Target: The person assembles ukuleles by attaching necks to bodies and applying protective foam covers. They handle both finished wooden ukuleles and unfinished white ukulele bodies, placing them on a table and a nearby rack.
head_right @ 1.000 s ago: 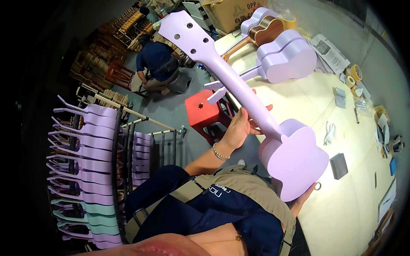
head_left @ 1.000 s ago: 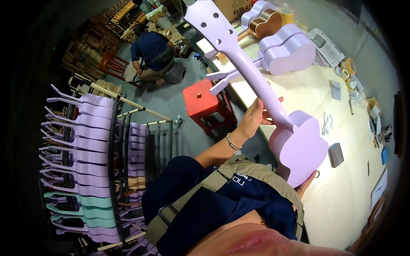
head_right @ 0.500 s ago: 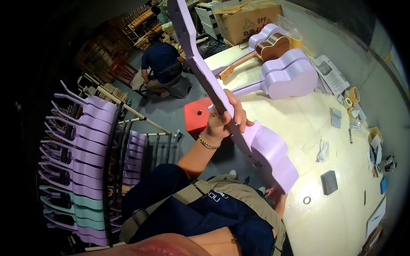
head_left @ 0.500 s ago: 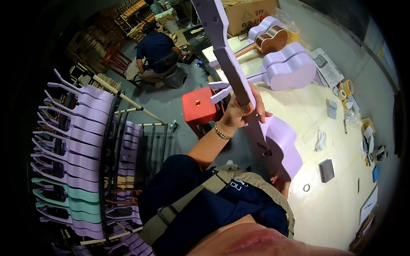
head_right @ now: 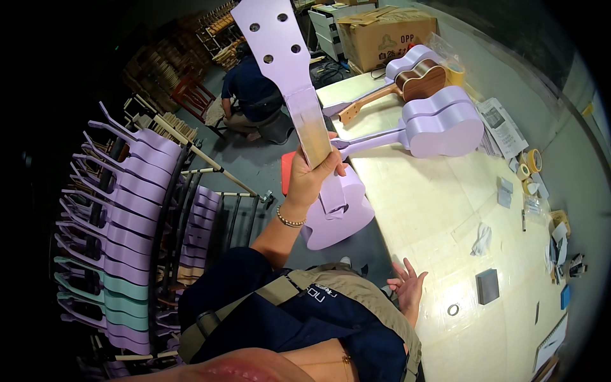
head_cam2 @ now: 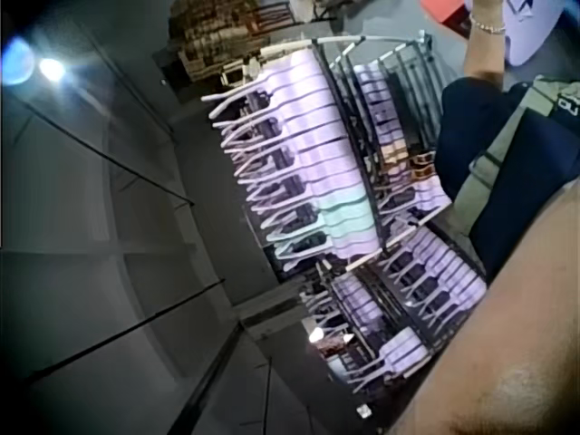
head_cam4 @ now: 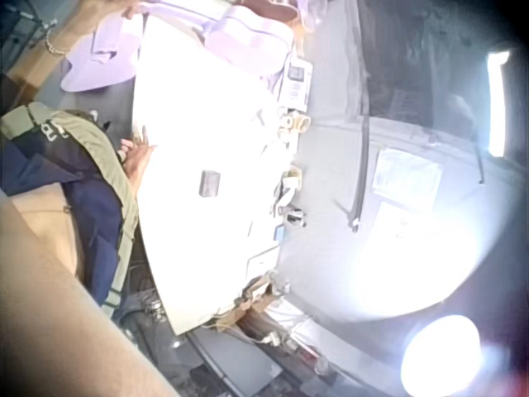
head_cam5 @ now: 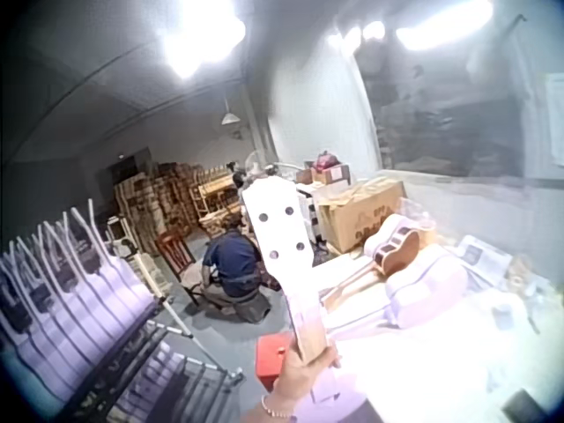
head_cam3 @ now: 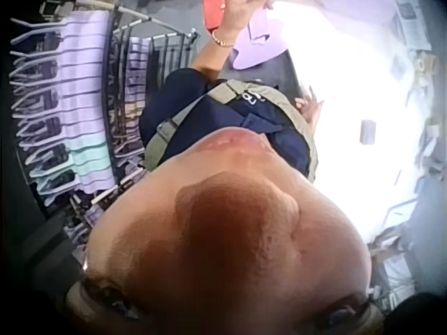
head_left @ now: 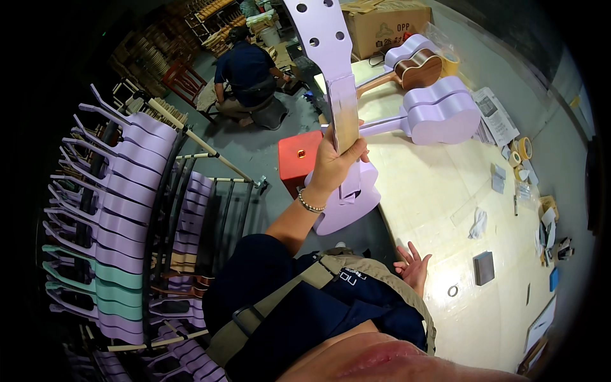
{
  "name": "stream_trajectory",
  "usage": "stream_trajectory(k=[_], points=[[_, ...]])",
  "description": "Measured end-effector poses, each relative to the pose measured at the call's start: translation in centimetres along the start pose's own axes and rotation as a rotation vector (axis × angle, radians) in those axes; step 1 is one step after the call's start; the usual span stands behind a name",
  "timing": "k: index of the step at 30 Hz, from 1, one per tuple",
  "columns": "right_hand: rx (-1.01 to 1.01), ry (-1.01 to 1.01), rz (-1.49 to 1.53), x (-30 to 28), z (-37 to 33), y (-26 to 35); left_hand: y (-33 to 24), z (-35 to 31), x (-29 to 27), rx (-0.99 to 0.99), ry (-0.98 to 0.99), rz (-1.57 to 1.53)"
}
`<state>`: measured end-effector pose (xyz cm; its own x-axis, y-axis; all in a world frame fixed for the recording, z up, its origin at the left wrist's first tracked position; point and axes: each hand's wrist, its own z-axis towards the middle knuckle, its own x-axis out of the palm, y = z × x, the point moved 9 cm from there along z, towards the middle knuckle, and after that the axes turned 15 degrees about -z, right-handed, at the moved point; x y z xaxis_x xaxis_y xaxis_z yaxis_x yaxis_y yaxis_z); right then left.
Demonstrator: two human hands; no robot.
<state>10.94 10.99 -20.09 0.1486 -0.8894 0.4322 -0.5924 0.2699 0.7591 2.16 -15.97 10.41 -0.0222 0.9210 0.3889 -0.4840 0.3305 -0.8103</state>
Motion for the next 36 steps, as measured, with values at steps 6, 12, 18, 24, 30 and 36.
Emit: stream_trajectory(k=[6,12,18,24,30,36], points=[[-0.029,0.061,-0.022,0.8,1.3,-0.7,0.1,0.9,-0.8,0.073,-0.054,-0.098],[-0.251,-0.106,-0.066,1.9,0.0,4.6,1.4,0.5,-6.7,0.105,-0.357,-0.498],[-0.403,-0.277,-0.339,1.2,-3.4,8.9,5.7,0.1,-10.6,-0.073,-0.538,-0.528],[-0.51,-0.367,-0.409,1.6,-6.1,9.9,7.2,0.2,-12.5,-0.187,-0.591,-0.544],[-0.543,-0.397,-0.431,2.2,-6.3,10.3,6.9,0.4,-13.7,-0.173,-0.629,-0.542],[-0.644,-0.482,-0.416,0.6,-5.6,10.2,9.3,0.6,-12.4,-0.232,-0.664,-0.593]])
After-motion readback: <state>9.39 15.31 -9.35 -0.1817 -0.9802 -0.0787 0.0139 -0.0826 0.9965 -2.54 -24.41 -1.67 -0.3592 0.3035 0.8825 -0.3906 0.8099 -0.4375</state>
